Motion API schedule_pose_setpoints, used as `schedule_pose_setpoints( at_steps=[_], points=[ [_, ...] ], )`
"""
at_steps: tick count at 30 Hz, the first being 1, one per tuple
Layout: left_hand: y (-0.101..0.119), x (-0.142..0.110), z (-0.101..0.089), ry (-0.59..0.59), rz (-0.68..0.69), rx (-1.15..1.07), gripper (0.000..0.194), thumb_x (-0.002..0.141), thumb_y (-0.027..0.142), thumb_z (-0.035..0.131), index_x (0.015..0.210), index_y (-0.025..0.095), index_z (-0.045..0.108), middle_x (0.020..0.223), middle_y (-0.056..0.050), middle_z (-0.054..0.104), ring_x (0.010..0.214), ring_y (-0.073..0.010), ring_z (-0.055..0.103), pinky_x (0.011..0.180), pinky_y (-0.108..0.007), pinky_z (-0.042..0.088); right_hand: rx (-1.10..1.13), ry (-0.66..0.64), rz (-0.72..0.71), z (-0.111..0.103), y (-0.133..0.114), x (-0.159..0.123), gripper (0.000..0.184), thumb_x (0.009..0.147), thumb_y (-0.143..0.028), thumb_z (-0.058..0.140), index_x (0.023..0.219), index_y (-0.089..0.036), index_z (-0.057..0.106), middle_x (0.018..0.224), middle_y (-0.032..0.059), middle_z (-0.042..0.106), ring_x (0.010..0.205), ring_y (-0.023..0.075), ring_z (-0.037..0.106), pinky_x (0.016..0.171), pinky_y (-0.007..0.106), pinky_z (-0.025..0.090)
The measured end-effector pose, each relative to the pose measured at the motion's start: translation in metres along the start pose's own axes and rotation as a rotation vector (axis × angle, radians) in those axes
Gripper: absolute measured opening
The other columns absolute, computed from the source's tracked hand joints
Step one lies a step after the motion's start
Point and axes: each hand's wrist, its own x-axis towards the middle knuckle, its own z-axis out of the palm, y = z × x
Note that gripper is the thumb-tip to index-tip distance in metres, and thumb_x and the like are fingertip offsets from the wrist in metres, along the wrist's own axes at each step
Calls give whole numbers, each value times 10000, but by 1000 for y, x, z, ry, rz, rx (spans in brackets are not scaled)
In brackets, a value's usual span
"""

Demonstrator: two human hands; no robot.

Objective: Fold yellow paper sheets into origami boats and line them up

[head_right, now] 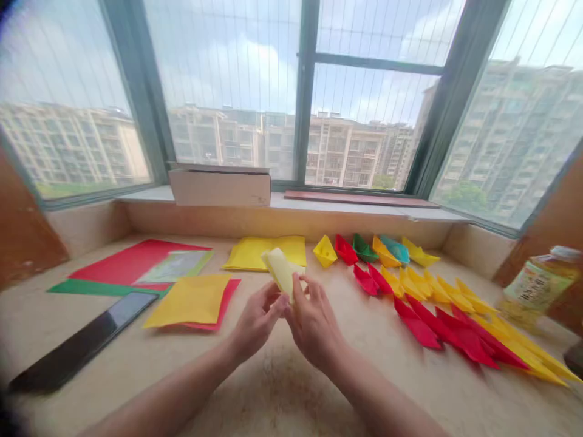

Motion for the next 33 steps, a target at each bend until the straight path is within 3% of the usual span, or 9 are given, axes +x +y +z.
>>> schedule_pose_setpoints(
  at_steps=[5, 11, 16, 23, 29, 33],
  points=[
    [6, 1, -3, -29, -102, -147, 441, 887, 435, 630, 1223, 150, 653, 1034, -114, 724, 828, -212, 687, 718, -321, 576, 125, 9, 35, -5, -4, 2, 545, 972, -338, 487, 1481, -180, 371, 1319, 177, 429, 1077, 279, 530, 962, 485, 509],
    [7, 2, -7, -85, -129, -203, 402, 886, 432, 627, 1170, 153, 686, 1072, -120, 718, 882, -233, 690, 730, -353, 599, 252, 14, 86, -15, -3, 7, 415, 965, -328, 502, 1351, -180, 536, 1212, 135, 503, 1032, 242, 576, 938, 413, 527],
    [6, -2, 0, -18, -81, -149, 365, 894, 370, 607, 1189, 159, 637, 1162, -120, 681, 976, -243, 671, 794, -368, 599, 73, 82, -28, -16, 3, 6, 516, 943, -302, 530, 1423, -130, 451, 1263, 175, 496, 1040, 269, 560, 912, 438, 534],
    [5, -1, 4, 97, -248, -357, 385, 772, 301, 729, 1107, 172, 589, 1117, -97, 690, 1001, -257, 678, 869, -441, 575, -237, 148, -227, -19, -2, 8, 621, 913, -259, 566, 1477, -98, 363, 1257, 206, 541, 1025, 311, 557, 871, 482, 532],
    [3, -1, 1, 90, -244, -464, 383, 793, 315, 756, 1126, 196, 610, 1187, -106, 682, 1100, -273, 648, 943, -463, 534, -301, 193, -250, -21, 0, 7, 747, 905, -250, 590, 1551, -179, 222, 1303, 191, 540, 1058, 328, 575, 878, 512, 527],
    [5, 1, -5, 116, -191, -593, 349, 835, 284, 727, 1163, 242, 615, 1199, -69, 691, 1130, -248, 642, 1001, -458, 501, -221, 260, -241, -28, 4, 8, 714, 893, -247, 633, 1523, -269, 298, 1359, 166, 493, 1200, 337, 529, 954, 528, 497]
  ],
)
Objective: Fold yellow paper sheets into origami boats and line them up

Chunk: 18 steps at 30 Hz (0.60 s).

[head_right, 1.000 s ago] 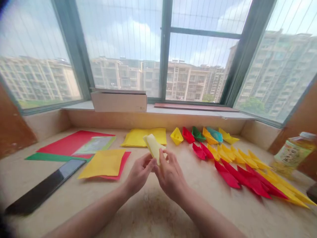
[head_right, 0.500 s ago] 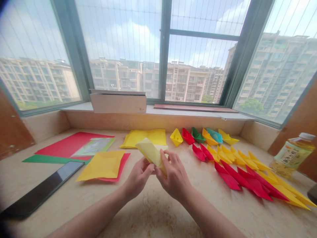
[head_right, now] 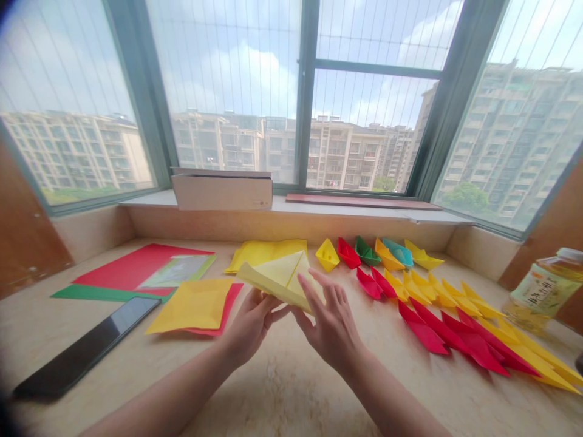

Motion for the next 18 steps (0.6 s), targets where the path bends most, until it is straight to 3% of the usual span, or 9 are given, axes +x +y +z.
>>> schedule_pose_setpoints(
  at_steps=[7, 12, 18],
  points=[
    [6, 2, -5, -3, 56, -117, 346, 827, 254, 745, 1157, 250, 642, 1116, -37, 732, 1116, -215, 660, 1058, -434, 467, 294, 96, 158, -4, 8, 1, 478, 911, -206, 605, 1373, -287, 514, 1283, 127, 536, 1168, 279, 572, 936, 466, 529],
    [6, 0, -4, -30, 34, -121, 358, 832, 261, 743, 1175, 258, 641, 1149, -35, 722, 1153, -217, 642, 1065, -421, 461, 376, 32, 164, -1, 12, -3, 435, 938, -203, 548, 1362, -301, 556, 1335, 118, 524, 1165, 265, 581, 929, 442, 533],
    [5, 1, -7, -46, 21, -78, 260, 875, 285, 693, 1128, 236, 665, 1165, -40, 714, 1184, -212, 616, 1090, -417, 432, 259, -91, 45, -5, 18, -4, 466, 929, -217, 563, 1377, -345, 547, 1295, 102, 588, 1147, 278, 588, 929, 487, 517]
  ],
)
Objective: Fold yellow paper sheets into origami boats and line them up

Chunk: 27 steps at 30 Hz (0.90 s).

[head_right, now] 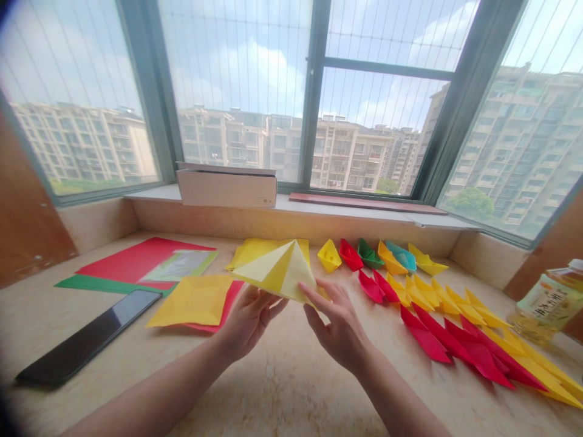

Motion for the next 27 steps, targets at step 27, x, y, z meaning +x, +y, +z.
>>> schedule_pose_setpoints(
  at_steps=[27],
  points=[
    [19, 9, -42, -333, 419, 1589, 242, 932, 224, 502, 950, 227, 744, 1016, -80, 659, 950, -209, 605, 862, -326, 473, 370, -569, 336, 3, 27, -12, 108, 869, -261, 629, 861, -216, 727, 990, 56, 720, 907, 215, 679, 807, 360, 550]
  ],
)
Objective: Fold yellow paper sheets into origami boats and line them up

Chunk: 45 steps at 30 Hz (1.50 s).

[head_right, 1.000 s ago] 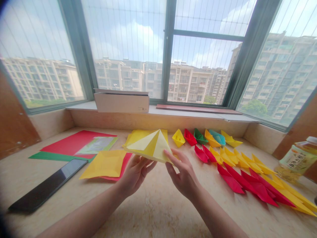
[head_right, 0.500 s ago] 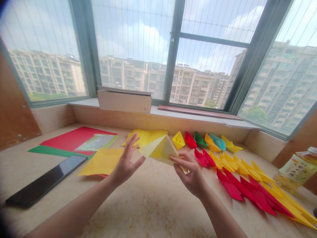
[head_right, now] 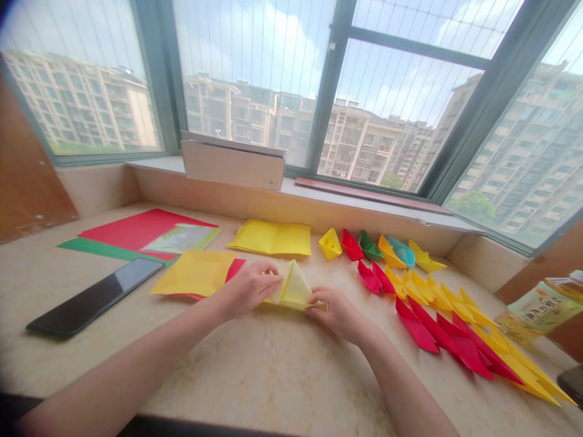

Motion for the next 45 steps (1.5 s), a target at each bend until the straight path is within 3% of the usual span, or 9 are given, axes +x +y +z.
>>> schedule_pose_setpoints(
  at_steps=[6, 11, 15, 22, 27, 31, 35, 39, 45],
  points=[
    [-1, 3, 12, -38, -199, 15, 212, 907, 226, 504, 913, 195, 713, 869, -57, 682, 797, -191, 629, 738, -281, 466, -29, -45, -22, 1, -7, 0, 73, 822, -166, 666, 820, -221, 714, 1019, 42, 704, 964, 215, 663, 849, 368, 533],
    [6, 4, 9, -115, -192, 74, 374, 928, 436, 483, 745, 196, 704, 763, -89, 707, 702, -230, 638, 662, -308, 438, -103, -17, -4, 2, -5, 1, 71, 867, -230, 635, 819, -208, 682, 913, 27, 716, 863, 202, 654, 764, 336, 516],
    [8, 2, 10, -128, -165, 83, 421, 825, 569, 602, 994, 198, 706, 840, -115, 722, 758, -281, 667, 703, -338, 469, -176, 62, 92, 6, -3, 3, 232, 936, -327, 536, 833, -190, 693, 784, 25, 708, 725, 187, 628, 674, 315, 485],
    [-4, 1, 22, 57, -128, 33, 691, 792, 237, 689, 1433, 282, 435, 1208, -116, 631, 1097, -300, 606, 965, -417, 445, -105, 299, 134, 17, -3, 10, 166, 851, -357, 629, 857, -195, 669, 763, 16, 687, 706, 191, 628, 665, 314, 502],
    [-11, 5, 16, 191, -177, 87, 970, 687, 249, 799, 1514, 256, 292, 1318, -150, 578, 1248, -349, 514, 1050, -475, 370, -75, 362, 11, 19, -1, 7, 130, 881, -331, 606, 887, -214, 660, 817, 27, 712, 754, 199, 665, 676, 318, 541],
    [-5, 5, 9, 89, -299, -65, 692, 748, 314, 753, 1386, 243, 495, 964, -89, 731, 878, -306, 682, 787, -371, 487, -126, 531, -100, 14, -1, 4, 182, 883, -347, 642, 1023, -231, 654, 907, 53, 726, 819, 217, 685, 721, 352, 570],
    [5, 4, 5, 83, -208, -310, 222, 816, 306, 685, 1028, 247, 713, 960, -24, 744, 860, -250, 687, 754, -293, 486, 2, 732, -173, 5, 2, 6, 401, 852, -335, 706, 1205, -232, 547, 1016, 78, 700, 962, 234, 671, 881, 438, 544],
    [13, 2, 8, 115, -135, -383, 167, 854, 314, 656, 972, 215, 721, 884, -6, 739, 793, -211, 677, 714, -257, 489, 170, 821, -258, 0, 3, 11, 410, 826, -304, 740, 1158, -236, 509, 1181, 115, 620, 977, 218, 656, 907, 451, 532],
    [14, -4, 11, 226, 157, -94, 229, 901, 273, 623, 700, 164, 604, 622, 9, 597, 538, -106, 513, 519, -213, 360, 61, 833, -305, -9, 0, 7, 207, 843, -290, 722, 993, -234, 590, 1147, 102, 644, 1089, 260, 630, 962, 487, 504]
  ],
)
